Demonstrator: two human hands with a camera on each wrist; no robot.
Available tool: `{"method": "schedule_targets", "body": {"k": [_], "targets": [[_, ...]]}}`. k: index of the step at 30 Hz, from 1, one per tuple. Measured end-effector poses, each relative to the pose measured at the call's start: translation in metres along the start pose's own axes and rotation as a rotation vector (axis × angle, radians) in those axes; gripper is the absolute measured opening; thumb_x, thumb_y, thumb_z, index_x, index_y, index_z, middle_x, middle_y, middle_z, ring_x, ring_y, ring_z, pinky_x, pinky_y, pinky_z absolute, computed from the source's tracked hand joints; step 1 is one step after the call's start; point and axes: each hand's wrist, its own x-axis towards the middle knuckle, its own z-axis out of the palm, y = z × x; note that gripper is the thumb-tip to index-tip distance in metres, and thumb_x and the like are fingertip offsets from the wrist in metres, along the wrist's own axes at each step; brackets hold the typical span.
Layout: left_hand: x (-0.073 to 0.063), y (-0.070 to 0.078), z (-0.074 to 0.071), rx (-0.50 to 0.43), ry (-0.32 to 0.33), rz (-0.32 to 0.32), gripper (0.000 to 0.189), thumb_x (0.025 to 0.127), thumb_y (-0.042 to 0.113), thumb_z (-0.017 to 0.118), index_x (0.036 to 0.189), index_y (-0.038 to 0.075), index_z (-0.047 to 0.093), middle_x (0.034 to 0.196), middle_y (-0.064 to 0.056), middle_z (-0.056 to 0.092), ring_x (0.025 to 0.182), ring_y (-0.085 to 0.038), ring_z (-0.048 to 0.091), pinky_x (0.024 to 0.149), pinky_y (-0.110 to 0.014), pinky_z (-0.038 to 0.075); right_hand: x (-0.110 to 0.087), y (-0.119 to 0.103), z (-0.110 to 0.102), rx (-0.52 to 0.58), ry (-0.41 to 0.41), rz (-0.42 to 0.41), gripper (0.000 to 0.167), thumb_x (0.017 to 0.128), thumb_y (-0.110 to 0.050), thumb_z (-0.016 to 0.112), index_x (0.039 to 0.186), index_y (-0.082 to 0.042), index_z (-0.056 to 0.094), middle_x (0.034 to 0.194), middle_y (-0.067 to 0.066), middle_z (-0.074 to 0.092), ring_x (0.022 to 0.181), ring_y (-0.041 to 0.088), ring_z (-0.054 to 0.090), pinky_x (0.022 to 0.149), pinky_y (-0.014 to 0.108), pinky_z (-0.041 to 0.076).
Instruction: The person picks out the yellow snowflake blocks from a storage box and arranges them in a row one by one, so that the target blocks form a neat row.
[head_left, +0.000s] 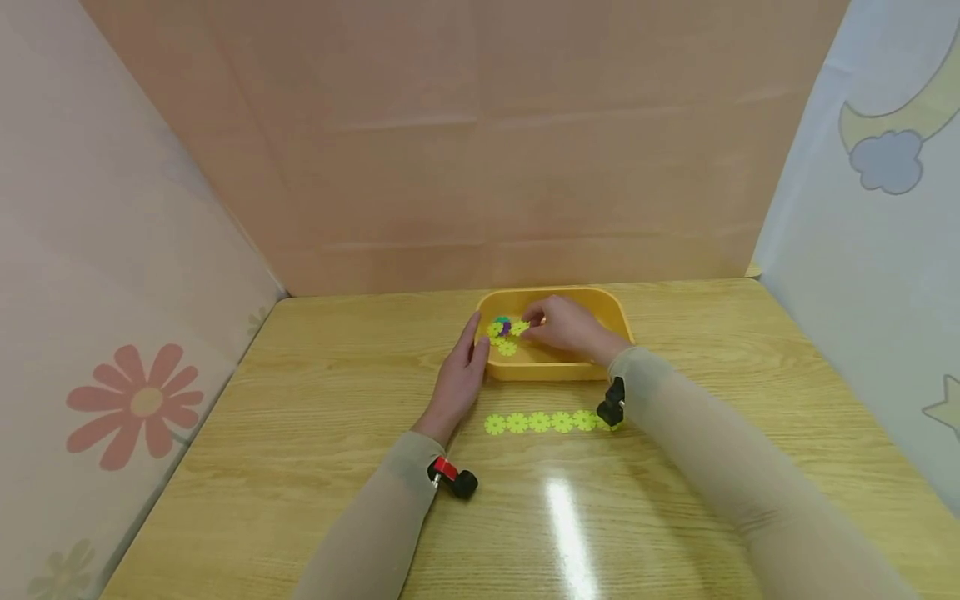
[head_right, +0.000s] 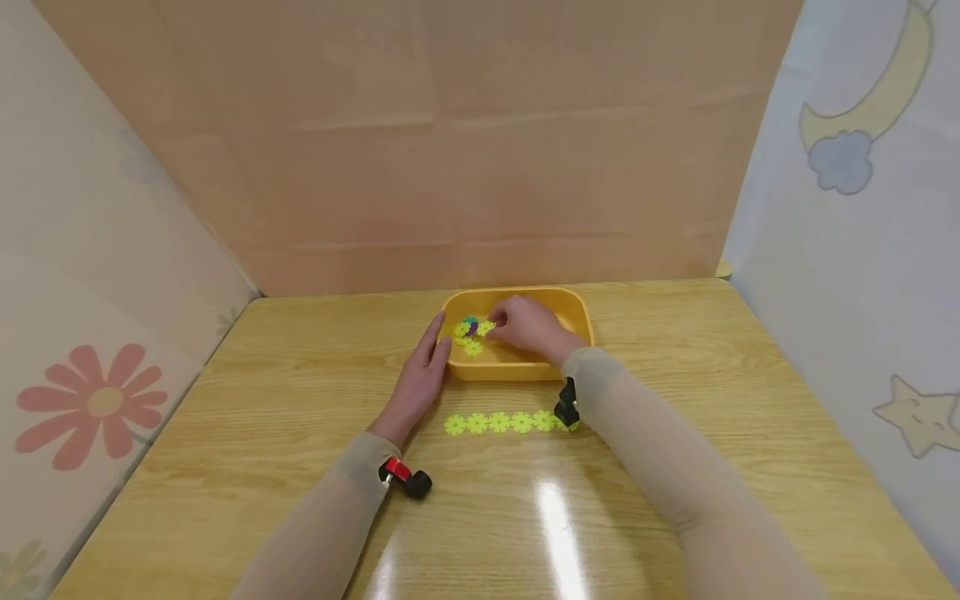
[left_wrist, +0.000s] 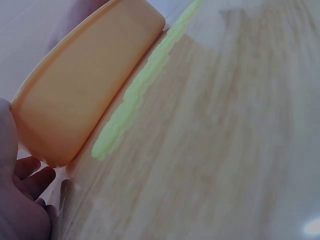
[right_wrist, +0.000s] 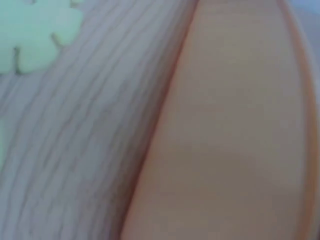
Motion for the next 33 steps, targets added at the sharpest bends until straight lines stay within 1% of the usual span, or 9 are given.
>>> {"method": "schedule_targets", "body": {"k": [2,5,12,16,20,23,25,27,33], "targets": [[0.0,-0.001,0.0,0.003,0.002,0.003,0.069,0.116,0.065,0.04,0.177,0.039,0.025,0.178,0.002,0.035,0.163,-0.024,0.032,0.132,-0.05,0.028,-0.003,0.0,-0.004,0.009,0.013,-0.002,0.034,0.099,-0.023,0.086,0.124,-0.001,0.081,0.113,0.01,0.08,0.106,0.029,0.072,0.101,0.049,0.057],[0.0,-0.001,0.001,0.003,0.003,0.003,0.068,0.116,0.065,0.04,0.177,0.04,0.025,0.178,0.003,0.035,0.164,-0.024,0.032,0.133,-0.05,0.028,-0.01,0.001,-0.01,0.018,0.031,-0.001,0.033,0.099,-0.022,0.086,0.123,0.0,0.08,0.109,0.009,0.079,0.102,0.028,0.071,0.099,0.049,0.057],[0.001,-0.001,0.003,0.007,0.009,0.01,0.061,0.119,0.052,0.042,0.177,0.04,0.026,0.178,0.003,0.035,0.163,-0.024,0.032,0.132,-0.048,0.029,-0.033,-0.003,-0.023,0.04,0.079,0.044,0.034,0.1,-0.026,0.086,0.125,-0.004,0.08,0.105,0.005,0.076,0.089,0.026,0.065,0.081,0.043,0.057],[0.001,-0.001,0.003,0.008,0.01,0.006,0.06,0.12,0.047,0.043,0.177,0.041,0.025,0.178,0.002,0.034,0.163,-0.024,0.032,0.133,-0.048,0.028,-0.05,-0.004,-0.029,0.021,0.118,0.023,0.032,0.1,-0.026,0.086,0.125,-0.006,0.081,0.103,0.003,0.076,0.086,0.024,0.064,0.078,0.042,0.055],[0.0,0.001,0.002,0.011,0.008,-0.003,0.063,0.118,0.057,0.041,0.177,0.039,0.025,0.179,0.004,0.033,0.164,-0.022,0.03,0.133,-0.047,0.027,-0.065,-0.004,-0.034,0.02,0.137,-0.01,0.032,0.101,-0.027,0.085,0.126,-0.008,0.082,0.103,0.001,0.076,0.085,0.022,0.065,0.077,0.043,0.055],[0.0,0.001,0.001,0.012,0.007,-0.013,0.067,0.116,0.065,0.038,0.177,0.041,0.024,0.179,0.007,0.032,0.165,-0.021,0.029,0.133,-0.046,0.026,-0.078,-0.006,-0.037,0.041,0.144,-0.013,0.032,0.102,-0.028,0.084,0.127,-0.008,0.081,0.104,0.001,0.075,0.085,0.023,0.066,0.075,0.041,0.054],[-0.001,0.001,0.001,0.009,0.008,-0.018,0.067,0.116,0.065,0.039,0.177,0.042,0.024,0.179,0.007,0.032,0.165,-0.02,0.029,0.133,-0.046,0.026,-0.087,-0.008,-0.038,0.052,0.154,-0.013,0.032,0.102,-0.028,0.084,0.127,-0.008,0.08,0.104,0.001,0.075,0.085,0.023,0.065,0.073,0.04,0.053],[-0.001,0.001,0.001,0.005,0.007,-0.022,0.065,0.117,0.062,0.04,0.176,0.044,0.024,0.179,0.008,0.032,0.165,-0.02,0.028,0.133,-0.046,0.026,-0.096,-0.008,-0.039,0.061,0.166,-0.023,0.032,0.102,-0.027,0.084,0.127,-0.008,0.08,0.104,0.0,0.075,0.082,0.023,0.065,0.072,0.04,0.053],[0.0,0.003,0.0,-0.012,0.009,-0.016,0.061,0.12,0.048,0.043,0.177,0.041,0.025,0.179,0.006,0.032,0.164,-0.021,0.029,0.133,-0.047,0.026,-0.121,-0.008,-0.04,0.067,0.192,-0.05,0.028,0.101,-0.025,0.085,0.123,-0.008,0.081,0.1,-0.001,0.073,0.074,0.018,0.059,0.067,0.036,0.048]]}}
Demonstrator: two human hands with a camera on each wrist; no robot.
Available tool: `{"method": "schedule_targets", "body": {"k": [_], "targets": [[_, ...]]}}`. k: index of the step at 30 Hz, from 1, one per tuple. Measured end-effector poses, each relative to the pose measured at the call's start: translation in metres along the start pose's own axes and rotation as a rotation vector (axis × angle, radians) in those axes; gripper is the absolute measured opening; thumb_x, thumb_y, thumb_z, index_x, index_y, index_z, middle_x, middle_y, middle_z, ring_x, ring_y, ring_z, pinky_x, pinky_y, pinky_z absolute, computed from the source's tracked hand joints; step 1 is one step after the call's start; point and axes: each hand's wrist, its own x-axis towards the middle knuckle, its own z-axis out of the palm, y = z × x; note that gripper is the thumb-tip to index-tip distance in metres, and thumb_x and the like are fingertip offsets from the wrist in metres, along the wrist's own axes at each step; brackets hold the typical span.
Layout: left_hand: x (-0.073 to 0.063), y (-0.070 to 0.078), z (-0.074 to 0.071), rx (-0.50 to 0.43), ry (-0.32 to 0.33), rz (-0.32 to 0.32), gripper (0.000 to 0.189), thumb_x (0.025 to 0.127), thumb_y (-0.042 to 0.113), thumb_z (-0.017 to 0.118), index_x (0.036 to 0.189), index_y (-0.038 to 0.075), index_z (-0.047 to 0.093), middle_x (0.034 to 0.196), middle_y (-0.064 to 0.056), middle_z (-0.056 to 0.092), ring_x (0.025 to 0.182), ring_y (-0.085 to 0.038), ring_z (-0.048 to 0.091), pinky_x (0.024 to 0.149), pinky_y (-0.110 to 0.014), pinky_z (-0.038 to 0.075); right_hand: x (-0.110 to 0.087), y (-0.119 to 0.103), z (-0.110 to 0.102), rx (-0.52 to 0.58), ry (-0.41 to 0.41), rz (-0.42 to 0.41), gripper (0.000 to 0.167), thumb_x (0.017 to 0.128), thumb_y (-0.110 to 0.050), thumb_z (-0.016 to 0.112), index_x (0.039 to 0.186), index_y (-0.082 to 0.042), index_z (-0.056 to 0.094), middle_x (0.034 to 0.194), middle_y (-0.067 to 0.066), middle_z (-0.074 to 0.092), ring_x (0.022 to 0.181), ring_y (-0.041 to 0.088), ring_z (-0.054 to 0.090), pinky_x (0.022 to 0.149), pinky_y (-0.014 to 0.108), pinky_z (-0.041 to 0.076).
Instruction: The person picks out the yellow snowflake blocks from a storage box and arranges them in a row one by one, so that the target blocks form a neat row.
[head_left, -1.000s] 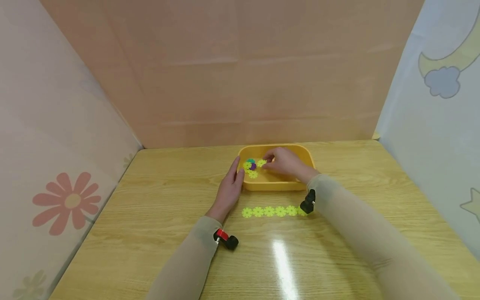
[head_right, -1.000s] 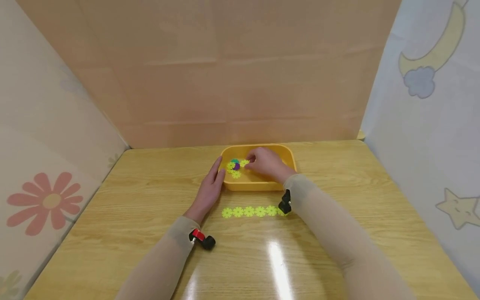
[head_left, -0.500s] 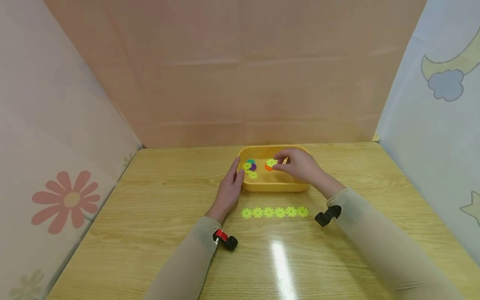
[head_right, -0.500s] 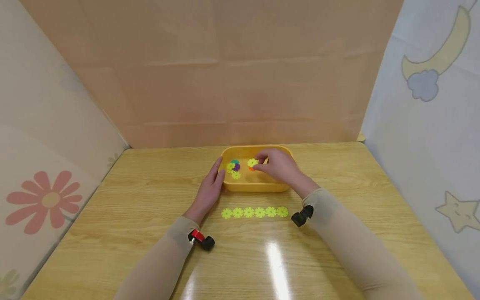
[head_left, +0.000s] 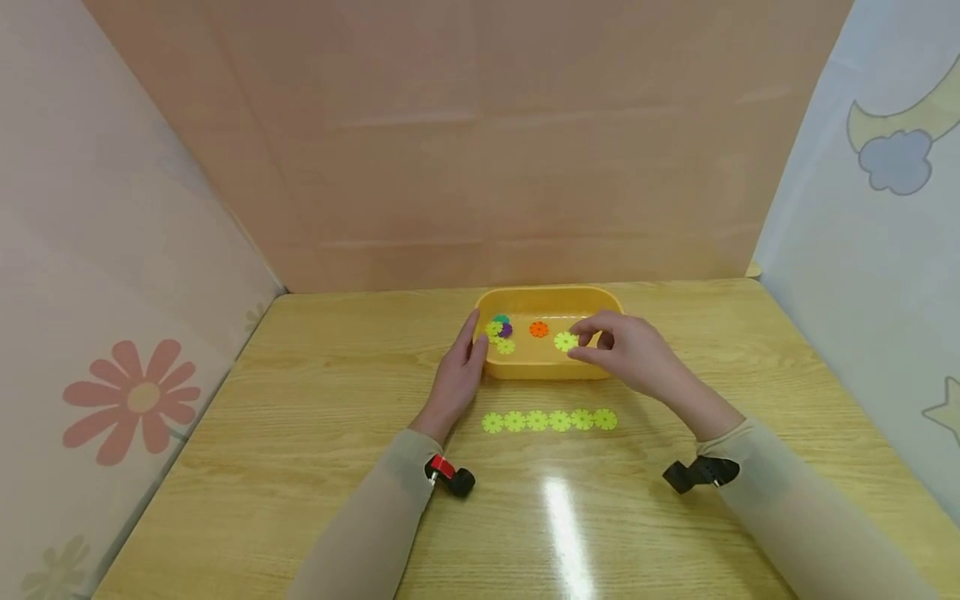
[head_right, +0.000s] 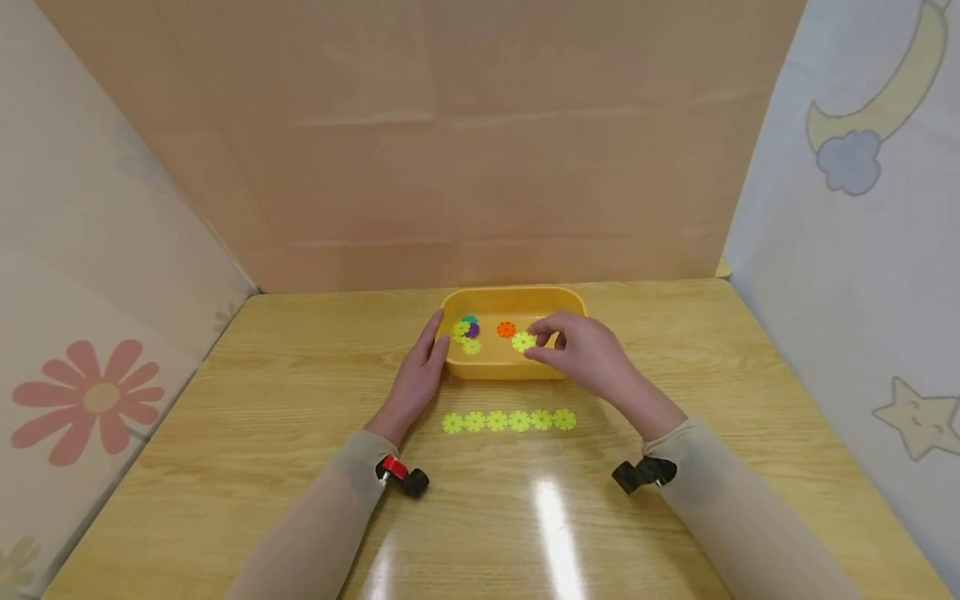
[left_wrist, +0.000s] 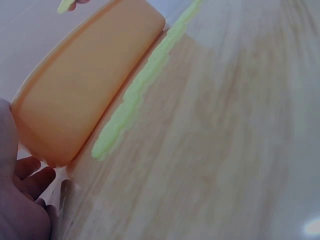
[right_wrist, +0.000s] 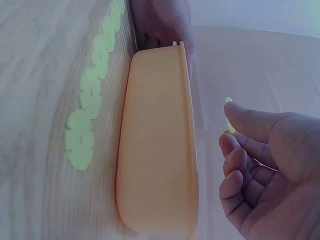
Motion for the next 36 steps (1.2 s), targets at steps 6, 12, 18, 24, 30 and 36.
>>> {"method": "schedule_targets", "body": {"k": [6,12,18,24,30,36], "targets": [[-0.001,0.002,-0.002,0.013,-0.006,-0.004,0.06,0.12,0.05,0.042,0.177,0.043,0.024,0.179,0.006,0.032,0.165,-0.02,0.029,0.133,-0.046,0.026,-0.023,0.003,-0.006,0.014,0.0,0.021,0.029,0.101,-0.025,0.085,0.125,-0.009,0.081,0.099,-0.002,0.071,0.077,0.018,0.06,0.066,0.033,0.05],[-0.002,0.002,-0.005,0.01,-0.011,-0.007,0.06,0.12,0.051,0.042,0.176,0.045,0.023,0.179,0.008,0.031,0.165,-0.019,0.028,0.134,-0.045,0.025,-0.041,0.008,-0.01,0.037,0.016,0.009,0.027,0.101,-0.023,0.086,0.123,-0.01,0.081,0.098,-0.005,0.071,0.076,0.016,0.059,0.064,0.029,0.05],[-0.002,0.0,-0.005,0.014,-0.011,-0.004,0.06,0.12,0.051,0.042,0.177,0.043,0.023,0.179,0.007,0.032,0.165,-0.019,0.028,0.133,-0.045,0.026,-0.057,0.015,-0.013,0.033,0.039,0.004,0.024,0.1,-0.022,0.087,0.12,-0.012,0.081,0.095,-0.007,0.069,0.076,0.014,0.058,0.063,0.028,0.048],[-0.002,-0.001,-0.006,0.016,-0.012,-0.007,0.06,0.12,0.05,0.042,0.177,0.043,0.022,0.179,0.007,0.031,0.165,-0.02,0.028,0.134,-0.046,0.025,-0.071,0.023,-0.016,0.03,0.031,0.047,0.023,0.1,-0.023,0.086,0.12,-0.013,0.082,0.097,-0.005,0.07,0.078,0.015,0.06,0.064,0.028,0.049],[-0.002,-0.001,-0.006,0.021,-0.013,-0.007,0.06,0.12,0.05,0.042,0.176,0.044,0.022,0.179,0.007,0.031,0.165,-0.02,0.028,0.134,-0.046,0.026,-0.08,0.031,-0.02,0.036,0.01,0.061,0.026,0.099,-0.025,0.087,0.123,-0.015,0.082,0.1,-0.005,0.07,0.08,0.014,0.06,0.064,0.027,0.05],[-0.002,-0.002,-0.006,0.011,-0.011,0.003,0.06,0.12,0.049,0.042,0.177,0.043,0.023,0.179,0.006,0.032,0.165,-0.02,0.029,0.133,-0.045,0.026,-0.086,0.036,-0.024,0.04,-0.002,0.066,0.024,0.098,-0.023,0.088,0.12,-0.015,0.082,0.098,-0.006,0.069,0.079,0.013,0.06,0.064,0.026,0.049]]}}
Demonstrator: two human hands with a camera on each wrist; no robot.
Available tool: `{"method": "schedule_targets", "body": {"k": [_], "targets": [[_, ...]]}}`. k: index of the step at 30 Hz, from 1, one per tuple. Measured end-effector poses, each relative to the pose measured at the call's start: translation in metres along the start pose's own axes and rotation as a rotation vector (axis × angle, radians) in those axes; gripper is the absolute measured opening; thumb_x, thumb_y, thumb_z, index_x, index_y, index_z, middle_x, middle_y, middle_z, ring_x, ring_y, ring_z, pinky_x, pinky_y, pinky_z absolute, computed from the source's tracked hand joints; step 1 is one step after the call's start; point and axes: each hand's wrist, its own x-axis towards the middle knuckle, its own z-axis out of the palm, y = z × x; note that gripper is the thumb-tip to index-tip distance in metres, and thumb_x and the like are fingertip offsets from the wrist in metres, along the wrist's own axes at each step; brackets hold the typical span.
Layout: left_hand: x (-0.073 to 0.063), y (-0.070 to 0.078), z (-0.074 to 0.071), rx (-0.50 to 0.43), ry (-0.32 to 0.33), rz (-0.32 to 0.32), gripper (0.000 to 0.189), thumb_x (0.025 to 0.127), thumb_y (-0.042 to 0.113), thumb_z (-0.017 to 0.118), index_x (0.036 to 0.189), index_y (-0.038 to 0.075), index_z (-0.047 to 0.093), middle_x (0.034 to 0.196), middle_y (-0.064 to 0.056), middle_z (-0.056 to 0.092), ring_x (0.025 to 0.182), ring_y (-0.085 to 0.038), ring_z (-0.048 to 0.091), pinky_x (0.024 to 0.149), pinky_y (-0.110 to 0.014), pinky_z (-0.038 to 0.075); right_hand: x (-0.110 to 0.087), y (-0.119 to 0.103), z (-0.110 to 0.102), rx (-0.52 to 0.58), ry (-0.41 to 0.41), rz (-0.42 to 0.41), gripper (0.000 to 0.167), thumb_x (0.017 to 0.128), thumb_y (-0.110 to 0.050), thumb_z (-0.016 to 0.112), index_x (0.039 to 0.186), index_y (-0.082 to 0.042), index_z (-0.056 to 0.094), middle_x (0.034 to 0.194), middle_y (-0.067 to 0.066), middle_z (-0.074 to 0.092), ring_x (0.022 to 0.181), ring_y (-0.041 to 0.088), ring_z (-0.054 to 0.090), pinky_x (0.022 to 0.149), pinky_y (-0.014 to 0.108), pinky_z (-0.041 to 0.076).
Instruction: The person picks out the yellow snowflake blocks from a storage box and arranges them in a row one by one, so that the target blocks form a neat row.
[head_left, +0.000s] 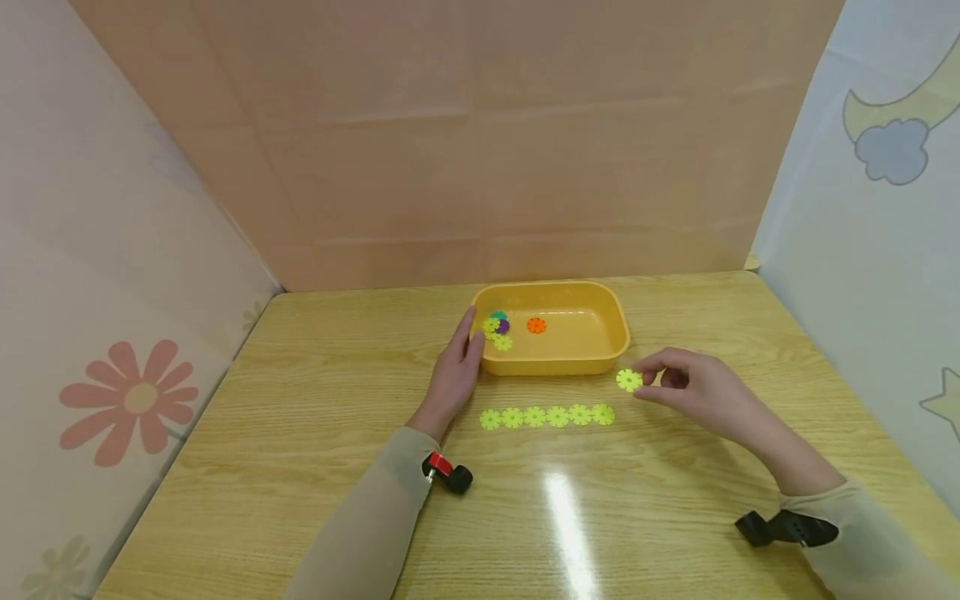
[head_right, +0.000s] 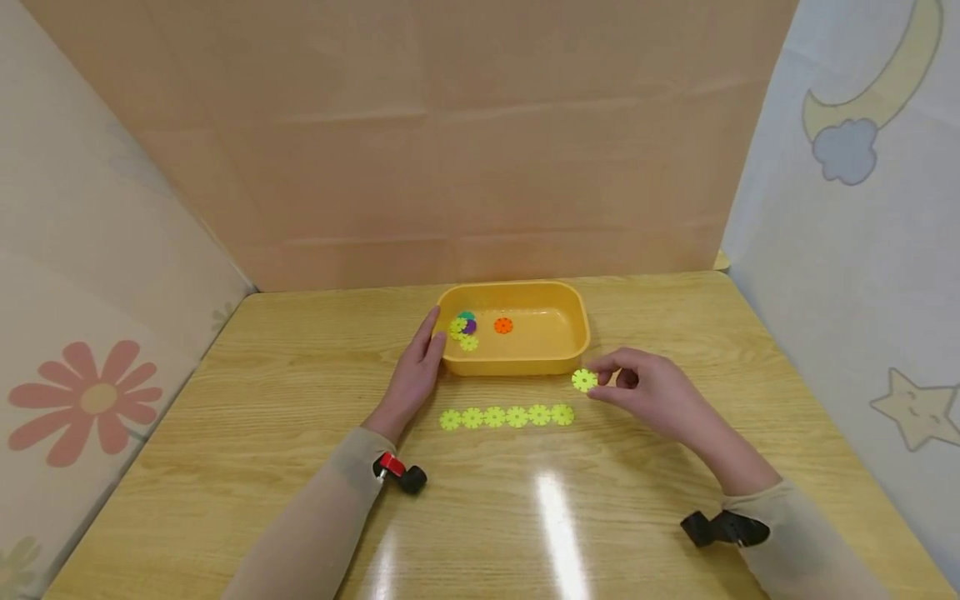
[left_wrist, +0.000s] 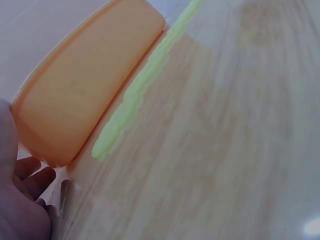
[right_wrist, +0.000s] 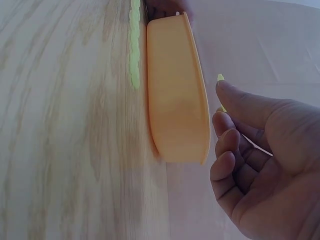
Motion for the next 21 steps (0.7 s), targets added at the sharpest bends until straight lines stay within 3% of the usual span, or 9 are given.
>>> {"method": "schedule_targets", "body": {"k": [10,21], "targets": [[0.0,-0.001,0.0,0.007,0.005,0.022,0.062,0.12,0.047,0.042,0.178,0.034,0.025,0.178,0.005,0.033,0.164,-0.021,0.029,0.133,-0.046,0.026,-0.003,0.01,-0.003,0.04,-0.101,0.025,0.021,0.096,-0.022,0.089,0.116,-0.015,0.083,0.094,-0.005,0.068,0.081,0.012,0.056,0.065,0.026,0.046],[0.0,-0.002,-0.001,0.003,-0.005,0.034,0.063,0.12,0.052,0.041,0.178,0.035,0.023,0.179,0.005,0.031,0.165,-0.02,0.028,0.133,-0.046,0.026,0.0,0.021,0.004,0.06,-0.164,0.056,0.026,0.095,-0.02,0.09,0.118,-0.01,0.082,0.092,-0.004,0.067,0.082,0.012,0.058,0.068,0.026,0.05]]}}
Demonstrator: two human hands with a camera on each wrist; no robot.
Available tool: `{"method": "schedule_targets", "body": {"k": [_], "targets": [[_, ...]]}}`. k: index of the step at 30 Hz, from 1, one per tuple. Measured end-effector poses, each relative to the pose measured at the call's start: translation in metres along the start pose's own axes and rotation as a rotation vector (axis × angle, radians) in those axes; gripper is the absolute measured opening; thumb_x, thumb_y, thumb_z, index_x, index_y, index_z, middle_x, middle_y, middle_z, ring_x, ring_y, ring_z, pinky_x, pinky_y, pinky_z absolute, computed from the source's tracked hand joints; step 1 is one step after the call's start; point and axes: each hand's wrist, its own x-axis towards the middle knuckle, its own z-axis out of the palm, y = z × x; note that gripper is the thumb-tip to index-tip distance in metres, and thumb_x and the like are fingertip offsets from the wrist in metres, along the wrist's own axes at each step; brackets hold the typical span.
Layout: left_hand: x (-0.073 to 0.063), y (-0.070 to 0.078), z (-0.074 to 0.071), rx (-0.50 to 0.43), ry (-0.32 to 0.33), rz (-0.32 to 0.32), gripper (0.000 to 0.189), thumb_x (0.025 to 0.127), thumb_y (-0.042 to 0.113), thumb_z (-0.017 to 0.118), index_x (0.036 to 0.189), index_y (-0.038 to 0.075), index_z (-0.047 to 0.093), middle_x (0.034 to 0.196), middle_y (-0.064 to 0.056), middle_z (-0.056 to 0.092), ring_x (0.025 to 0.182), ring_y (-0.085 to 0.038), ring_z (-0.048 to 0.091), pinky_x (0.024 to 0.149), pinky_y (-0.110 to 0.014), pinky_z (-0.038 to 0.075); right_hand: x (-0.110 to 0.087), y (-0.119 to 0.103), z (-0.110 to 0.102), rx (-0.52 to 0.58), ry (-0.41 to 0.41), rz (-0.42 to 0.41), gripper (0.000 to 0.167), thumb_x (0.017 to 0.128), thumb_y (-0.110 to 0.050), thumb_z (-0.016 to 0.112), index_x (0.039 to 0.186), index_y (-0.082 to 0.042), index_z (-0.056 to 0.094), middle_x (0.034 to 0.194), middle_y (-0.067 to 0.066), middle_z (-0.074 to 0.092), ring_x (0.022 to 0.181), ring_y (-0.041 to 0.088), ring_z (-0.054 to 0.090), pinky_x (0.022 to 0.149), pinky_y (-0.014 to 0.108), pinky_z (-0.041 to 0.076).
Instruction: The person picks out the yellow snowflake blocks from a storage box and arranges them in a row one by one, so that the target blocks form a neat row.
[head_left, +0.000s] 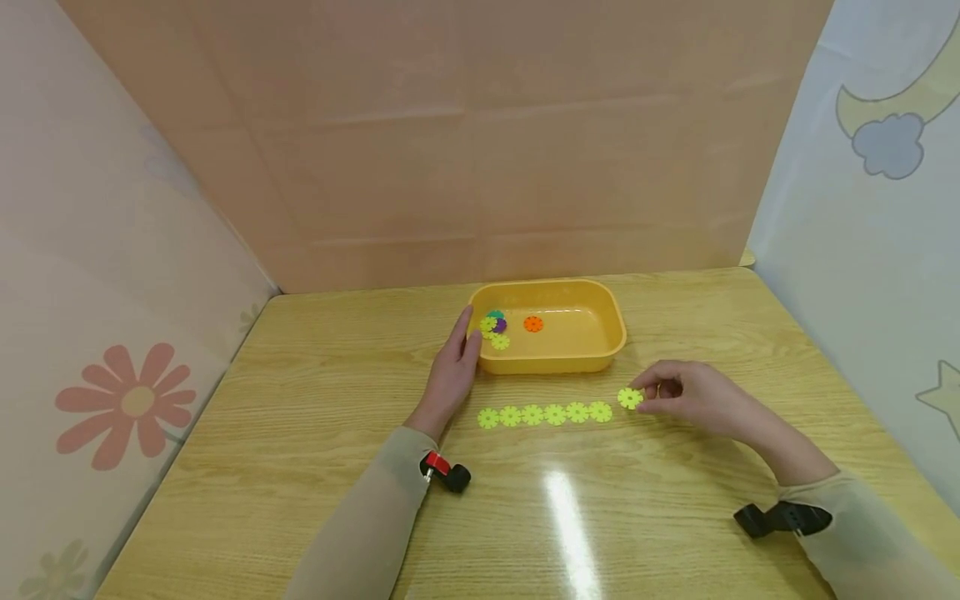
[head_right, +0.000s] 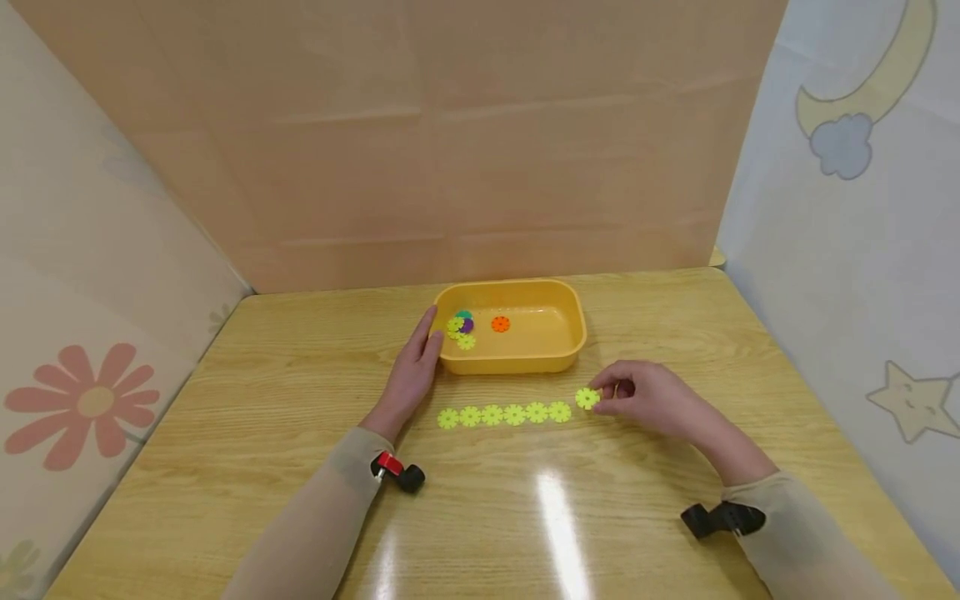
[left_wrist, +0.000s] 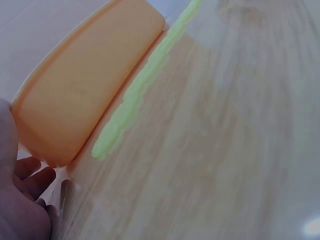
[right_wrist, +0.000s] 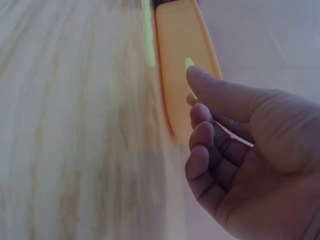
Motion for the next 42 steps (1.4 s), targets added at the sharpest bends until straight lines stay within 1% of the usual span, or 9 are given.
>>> {"method": "schedule_targets", "body": {"k": [4,10,18,26,31,36,42], "targets": [[0.0,0.0,0.0,-0.001,0.0,0.0,0.063,0.12,0.05,0.041,0.178,0.035,0.023,0.179,0.005,0.032,0.165,-0.02,0.028,0.133,-0.046,0.026,0.001,0.003,0.002,-0.006,-0.019,-0.007,0.025,0.095,-0.02,0.09,0.117,-0.01,0.082,0.091,-0.005,0.067,0.081,0.011,0.058,0.068,0.026,0.051],[0.002,0.003,-0.001,0.005,0.0,0.0,0.06,0.12,0.047,0.042,0.177,0.041,0.023,0.179,0.005,0.032,0.165,-0.019,0.028,0.134,-0.045,0.025,0.003,0.007,0.003,0.009,-0.044,-0.006,0.024,0.095,-0.018,0.09,0.116,-0.009,0.082,0.092,-0.005,0.069,0.082,0.01,0.06,0.071,0.025,0.053],[0.002,0.004,-0.001,-0.004,0.002,0.012,0.061,0.121,0.045,0.042,0.178,0.035,0.024,0.179,0.003,0.032,0.165,-0.02,0.028,0.134,-0.045,0.025,0.005,0.007,0.006,0.006,-0.061,0.004,0.025,0.096,-0.021,0.09,0.116,-0.01,0.082,0.093,-0.006,0.07,0.083,0.01,0.061,0.071,0.027,0.053],[0.002,0.002,-0.001,0.003,0.002,0.002,0.061,0.12,0.051,0.04,0.177,0.04,0.023,0.179,0.005,0.031,0.165,-0.018,0.027,0.134,-0.043,0.025,0.006,0.008,0.009,-0.004,-0.062,0.006,0.027,0.096,-0.021,0.089,0.119,-0.009,0.082,0.095,-0.007,0.071,0.084,0.01,0.062,0.073,0.027,0.054],[0.002,0.002,0.0,-0.001,0.003,0.004,0.06,0.12,0.049,0.041,0.177,0.039,0.023,0.179,0.003,0.032,0.165,-0.02,0.028,0.134,-0.045,0.025,0.007,0.009,0.011,-0.021,-0.056,-0.001,0.028,0.096,-0.02,0.09,0.12,-0.009,0.082,0.095,-0.007,0.07,0.083,0.009,0.06,0.072,0.027,0.052],[0.001,0.001,0.0,0.003,0.006,-0.003,0.06,0.121,0.046,0.042,0.177,0.04,0.024,0.179,0.004,0.032,0.165,-0.02,0.028,0.133,-0.045,0.026,0.007,0.009,0.011,-0.015,-0.064,0.004,0.027,0.096,-0.02,0.089,0.119,-0.009,0.082,0.096,-0.007,0.07,0.083,0.01,0.059,0.072,0.027,0.052],[0.001,0.0,0.001,0.004,0.006,-0.008,0.06,0.12,0.046,0.042,0.177,0.04,0.024,0.179,0.003,0.032,0.165,-0.02,0.028,0.133,-0.045,0.026,0.007,0.01,0.013,-0.008,-0.068,0.012,0.023,0.095,-0.02,0.09,0.116,-0.012,0.082,0.096,-0.006,0.07,0.084,0.011,0.06,0.072,0.027,0.052]]}}
